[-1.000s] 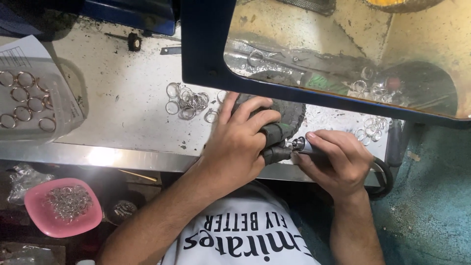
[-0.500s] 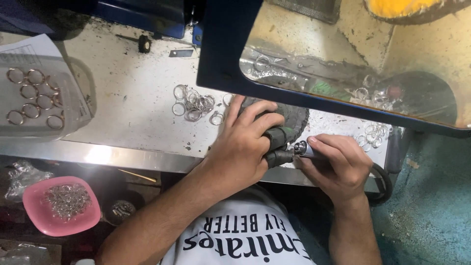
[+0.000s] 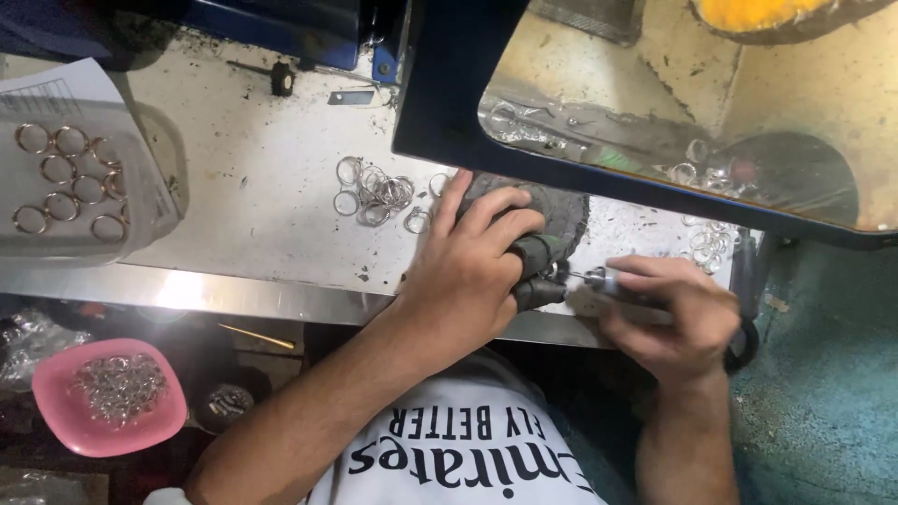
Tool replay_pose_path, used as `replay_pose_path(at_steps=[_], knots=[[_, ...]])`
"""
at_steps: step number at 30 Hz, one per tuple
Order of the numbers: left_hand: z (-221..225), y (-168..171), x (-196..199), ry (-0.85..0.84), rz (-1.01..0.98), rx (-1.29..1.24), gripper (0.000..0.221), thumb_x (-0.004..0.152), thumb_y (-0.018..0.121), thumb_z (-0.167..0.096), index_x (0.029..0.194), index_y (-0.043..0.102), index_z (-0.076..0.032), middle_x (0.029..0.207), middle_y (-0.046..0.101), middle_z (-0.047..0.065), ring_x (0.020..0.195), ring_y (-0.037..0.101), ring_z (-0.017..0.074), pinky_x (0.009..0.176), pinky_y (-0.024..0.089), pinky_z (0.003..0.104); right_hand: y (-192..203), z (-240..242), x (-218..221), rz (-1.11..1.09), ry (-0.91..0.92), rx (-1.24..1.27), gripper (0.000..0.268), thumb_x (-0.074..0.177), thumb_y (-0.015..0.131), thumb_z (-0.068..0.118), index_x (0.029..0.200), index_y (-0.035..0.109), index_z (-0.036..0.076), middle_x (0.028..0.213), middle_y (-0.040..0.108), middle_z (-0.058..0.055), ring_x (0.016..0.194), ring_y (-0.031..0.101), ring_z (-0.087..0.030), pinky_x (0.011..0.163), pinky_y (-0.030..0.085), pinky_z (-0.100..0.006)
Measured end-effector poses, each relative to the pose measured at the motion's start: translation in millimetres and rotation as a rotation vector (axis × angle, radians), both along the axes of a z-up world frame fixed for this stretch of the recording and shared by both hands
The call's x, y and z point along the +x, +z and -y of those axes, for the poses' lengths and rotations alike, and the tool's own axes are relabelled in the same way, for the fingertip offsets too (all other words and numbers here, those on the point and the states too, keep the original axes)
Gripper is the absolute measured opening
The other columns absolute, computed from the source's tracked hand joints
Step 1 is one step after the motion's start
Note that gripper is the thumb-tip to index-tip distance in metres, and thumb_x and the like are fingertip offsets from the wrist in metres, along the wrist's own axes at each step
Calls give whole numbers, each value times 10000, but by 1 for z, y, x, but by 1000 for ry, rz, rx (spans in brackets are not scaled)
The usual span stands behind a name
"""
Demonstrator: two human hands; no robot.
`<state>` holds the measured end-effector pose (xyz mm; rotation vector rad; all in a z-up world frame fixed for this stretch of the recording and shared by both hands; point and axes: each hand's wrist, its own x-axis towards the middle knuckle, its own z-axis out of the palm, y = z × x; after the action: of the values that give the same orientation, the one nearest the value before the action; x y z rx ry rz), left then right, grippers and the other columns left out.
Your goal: Polishing a metal ring using a handheld rotary tool at a jewelry workshop bench.
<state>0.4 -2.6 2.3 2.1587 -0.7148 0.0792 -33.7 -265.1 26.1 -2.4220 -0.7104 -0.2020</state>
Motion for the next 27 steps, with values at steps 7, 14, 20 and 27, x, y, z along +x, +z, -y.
replay_pose_path(at_steps=[7,14,20,27], knots=[[-1,0,1,-11,5,3,70,612,752,8,630,711,-46,1226,654,93,1308,508,315,1209,228,678,8,-16,7,15,57,-34,315,860,851,125,1043,645,-27,1063,744,-259,938,760,-378,805,598,-455],[0,2,0,4,11,12,66,609,726,18,610,702,-44,1218,665,82,1297,518,313,1193,246,684,17,-23,9,102,17,-164,221,895,860,166,962,692,39,1023,776,-171,897,765,-302,774,593,-410],[-1,4,1,-16,-21,-23,63,603,713,35,619,696,-24,1213,653,88,1307,506,327,1193,230,699,23,-25,11,93,1,-202,269,851,918,181,912,707,26,990,781,-159,894,767,-283,774,595,-398],[-5,3,3,-53,-113,-161,100,592,667,116,655,685,41,1188,625,137,1316,487,352,1214,164,722,0,-23,9,-21,23,0,293,885,828,168,1045,606,64,1039,751,-226,915,766,-349,786,565,-410]])
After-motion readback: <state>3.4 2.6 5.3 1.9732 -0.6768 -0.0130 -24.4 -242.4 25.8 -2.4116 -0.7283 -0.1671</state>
